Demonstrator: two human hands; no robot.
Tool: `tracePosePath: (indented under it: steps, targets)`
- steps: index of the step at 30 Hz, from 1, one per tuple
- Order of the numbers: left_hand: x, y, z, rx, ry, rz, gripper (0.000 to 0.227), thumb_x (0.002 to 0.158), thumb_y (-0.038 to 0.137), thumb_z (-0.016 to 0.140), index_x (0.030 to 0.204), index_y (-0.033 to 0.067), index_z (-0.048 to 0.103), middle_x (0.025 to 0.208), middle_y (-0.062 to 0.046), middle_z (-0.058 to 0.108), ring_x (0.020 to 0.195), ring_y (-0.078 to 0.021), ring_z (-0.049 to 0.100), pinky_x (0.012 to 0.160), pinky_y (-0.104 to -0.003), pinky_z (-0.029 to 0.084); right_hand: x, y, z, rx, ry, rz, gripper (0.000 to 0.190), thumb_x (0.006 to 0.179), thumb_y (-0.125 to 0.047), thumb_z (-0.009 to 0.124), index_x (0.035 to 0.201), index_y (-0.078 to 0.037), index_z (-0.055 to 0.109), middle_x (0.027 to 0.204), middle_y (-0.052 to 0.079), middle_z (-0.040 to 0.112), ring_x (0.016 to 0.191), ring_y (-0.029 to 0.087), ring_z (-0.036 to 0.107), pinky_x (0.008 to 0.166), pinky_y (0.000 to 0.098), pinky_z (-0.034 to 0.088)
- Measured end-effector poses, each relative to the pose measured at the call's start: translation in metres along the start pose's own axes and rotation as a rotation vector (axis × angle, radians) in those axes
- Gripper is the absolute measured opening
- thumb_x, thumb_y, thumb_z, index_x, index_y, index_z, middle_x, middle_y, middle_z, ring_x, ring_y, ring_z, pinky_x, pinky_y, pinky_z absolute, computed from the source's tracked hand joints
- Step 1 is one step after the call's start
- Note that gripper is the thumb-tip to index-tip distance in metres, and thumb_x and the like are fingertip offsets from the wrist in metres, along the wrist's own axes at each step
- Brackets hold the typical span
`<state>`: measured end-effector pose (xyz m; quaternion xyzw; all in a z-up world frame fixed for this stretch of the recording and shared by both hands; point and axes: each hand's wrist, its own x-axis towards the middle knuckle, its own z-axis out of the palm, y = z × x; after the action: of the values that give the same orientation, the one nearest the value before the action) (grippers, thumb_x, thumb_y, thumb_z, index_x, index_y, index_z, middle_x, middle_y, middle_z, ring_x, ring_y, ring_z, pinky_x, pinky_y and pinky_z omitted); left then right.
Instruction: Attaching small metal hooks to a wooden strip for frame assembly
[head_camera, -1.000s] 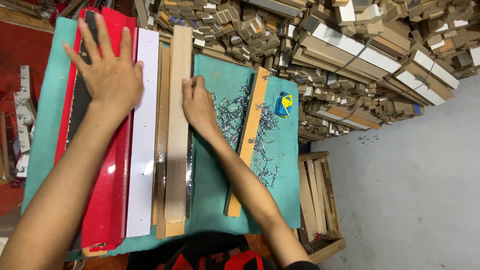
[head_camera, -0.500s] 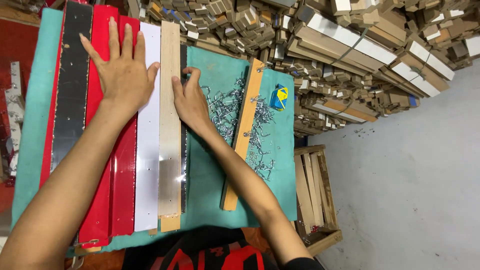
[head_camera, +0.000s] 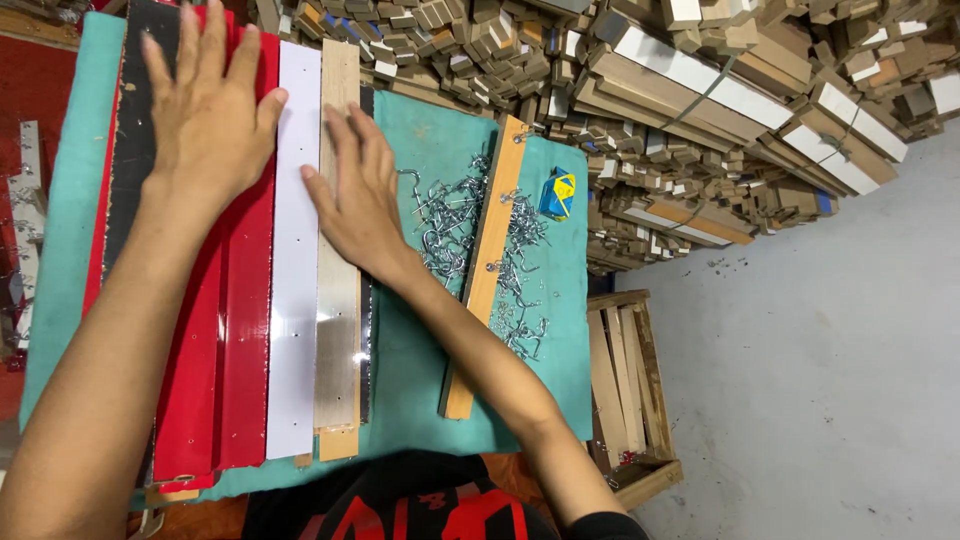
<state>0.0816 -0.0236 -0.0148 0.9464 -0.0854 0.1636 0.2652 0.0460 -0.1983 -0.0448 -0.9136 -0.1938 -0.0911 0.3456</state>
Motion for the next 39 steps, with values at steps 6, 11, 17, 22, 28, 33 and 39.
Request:
tracePosePath:
  steps: [6, 11, 17, 22, 28, 33, 39]
  targets:
    - [-0.016, -0.031, 0.046, 0.065, 0.070, 0.055, 0.062, 0.115, 0.029, 0.047, 0.165, -0.0071, 0.050, 0.177, -0.032, 0.019, 0.160, -0.0496, 0.004, 0.116, -0.075, -0.008, 0.004, 0.003, 0.006, -0.191, -0.261, -0.101, 0.060, 0.113, -0.045, 0.032, 0.166, -0.030, 0.010, 0.177, -0.001, 0.009, 0.167, 0.030, 0.005, 0.130, 0.0638, 0.011]
    - [-0.015, -0.033, 0.042, 0.045, 0.067, 0.058, 0.063, 0.113, 0.030, 0.051, 0.163, -0.0084, 0.051, 0.174, -0.033, 0.021, 0.158, -0.0500, 0.007, 0.115, -0.074, -0.007, 0.003, 0.007, 0.010, -0.173, -0.250, -0.106, 0.061, 0.112, -0.047, 0.035, 0.166, -0.028, 0.013, 0.177, -0.002, 0.007, 0.168, 0.028, 0.004, 0.130, 0.0645, 0.012]
    - [-0.016, -0.036, 0.042, 0.033, 0.052, 0.069, 0.064, 0.113, 0.031, 0.052, 0.162, -0.0092, 0.051, 0.174, -0.034, 0.022, 0.158, -0.0520, 0.008, 0.116, -0.073, -0.008, 0.001, 0.005, 0.008, -0.135, -0.241, -0.096, 0.060, 0.113, -0.047, 0.033, 0.166, -0.028, 0.014, 0.177, -0.002, 0.007, 0.168, 0.028, 0.004, 0.131, 0.0646, 0.010]
    - [-0.014, -0.026, 0.030, 0.039, 0.062, 0.091, 0.063, 0.113, 0.030, 0.052, 0.162, -0.0101, 0.050, 0.173, -0.037, 0.022, 0.157, -0.0524, 0.007, 0.116, -0.073, -0.007, 0.001, 0.007, 0.011, -0.035, -0.213, -0.072, 0.059, 0.112, -0.049, 0.033, 0.165, -0.027, 0.018, 0.177, 0.000, 0.012, 0.168, 0.029, 0.005, 0.132, 0.0617, 0.009]
    - [-0.008, 0.014, 0.019, -0.120, 0.024, 0.099, 0.050, 0.108, 0.022, 0.055, 0.150, -0.0045, 0.057, 0.164, -0.037, 0.034, 0.149, -0.0598, 0.016, 0.108, -0.078, -0.004, 0.001, 0.019, 0.006, 0.360, 0.091, 0.002, 0.052, 0.111, -0.045, 0.030, 0.144, -0.009, 0.049, 0.160, 0.016, 0.039, 0.155, 0.030, 0.032, 0.131, 0.0486, 0.025]
    - [-0.023, 0.042, 0.052, -0.013, -0.037, 0.236, 0.068, 0.104, 0.035, 0.054, 0.163, 0.0046, 0.039, 0.170, -0.026, 0.026, 0.155, -0.0486, 0.012, 0.117, -0.074, 0.003, 0.027, 0.069, -0.034, 0.114, 0.176, -0.041, 0.038, 0.107, -0.039, 0.040, 0.131, -0.015, 0.055, 0.139, 0.015, 0.049, 0.136, 0.032, 0.047, 0.118, 0.0445, 0.034]
    - [-0.024, 0.026, 0.071, 0.091, -0.181, 0.181, 0.068, 0.110, 0.054, 0.027, 0.163, 0.0132, 0.036, 0.173, -0.019, 0.024, 0.160, -0.0437, 0.001, 0.119, -0.072, -0.006, 0.007, 0.058, -0.142, -0.298, -0.173, 0.273, 0.022, 0.104, -0.026, 0.049, 0.109, -0.006, 0.058, 0.118, 0.019, 0.059, 0.114, 0.035, 0.055, 0.097, 0.0490, 0.045]
